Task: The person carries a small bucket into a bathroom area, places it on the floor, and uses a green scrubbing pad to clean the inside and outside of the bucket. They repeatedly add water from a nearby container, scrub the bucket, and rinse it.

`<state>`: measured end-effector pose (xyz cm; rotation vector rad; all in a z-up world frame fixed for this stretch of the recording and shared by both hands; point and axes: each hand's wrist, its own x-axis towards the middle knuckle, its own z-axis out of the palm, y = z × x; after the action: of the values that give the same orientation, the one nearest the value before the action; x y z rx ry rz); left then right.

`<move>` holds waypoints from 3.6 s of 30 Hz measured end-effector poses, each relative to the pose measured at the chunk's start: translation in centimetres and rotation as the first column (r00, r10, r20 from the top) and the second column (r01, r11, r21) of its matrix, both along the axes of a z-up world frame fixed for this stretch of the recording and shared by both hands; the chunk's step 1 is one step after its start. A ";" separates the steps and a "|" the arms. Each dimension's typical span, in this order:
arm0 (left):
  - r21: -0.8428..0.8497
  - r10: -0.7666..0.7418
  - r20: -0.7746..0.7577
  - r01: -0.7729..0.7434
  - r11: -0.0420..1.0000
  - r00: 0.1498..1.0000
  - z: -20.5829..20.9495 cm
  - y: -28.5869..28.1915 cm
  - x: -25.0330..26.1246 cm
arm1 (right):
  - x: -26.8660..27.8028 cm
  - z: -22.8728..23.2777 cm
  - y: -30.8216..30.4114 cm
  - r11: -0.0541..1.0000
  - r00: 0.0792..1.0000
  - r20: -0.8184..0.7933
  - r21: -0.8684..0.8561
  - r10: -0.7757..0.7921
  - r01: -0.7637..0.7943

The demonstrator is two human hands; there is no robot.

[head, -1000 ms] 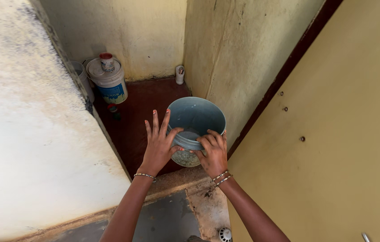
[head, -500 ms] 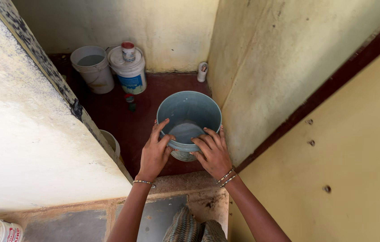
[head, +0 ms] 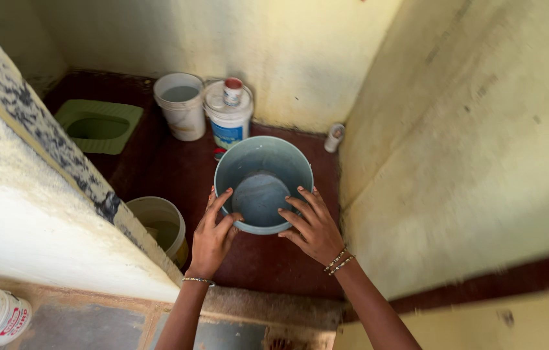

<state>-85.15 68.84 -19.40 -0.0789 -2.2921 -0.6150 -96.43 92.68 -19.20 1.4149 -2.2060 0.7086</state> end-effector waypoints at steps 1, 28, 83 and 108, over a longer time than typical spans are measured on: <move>-0.004 0.007 -0.003 -0.007 1.000 1.000 0.1 -0.4 -0.6 | -1.3 0.2 -0.1 1.000 1.000 -0.011 0.011 0.014 -0.014; 0.133 0.393 0.033 -0.394 0.909 0.919 -2.9 -4.1 -12.5 | -24.2 0.0 -11.3 0.903 0.879 0.246 -0.249 0.409 -0.350; 0.897 0.662 0.344 -0.442 -0.022 0.666 -10.4 -19.7 -38.8 | -53.3 -10.4 -37.3 0.687 0.662 0.186 -0.186 0.726 -0.702; -0.496 0.875 0.320 -0.722 0.481 0.363 -12.0 -17.8 -51.3 | -68.0 -13.4 -45.6 0.397 0.356 0.222 -0.177 0.908 -0.901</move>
<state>-136.48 51.01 -31.39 1.2224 -2.5058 0.2894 -164.39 47.07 -32.58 2.6914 -1.3235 1.3481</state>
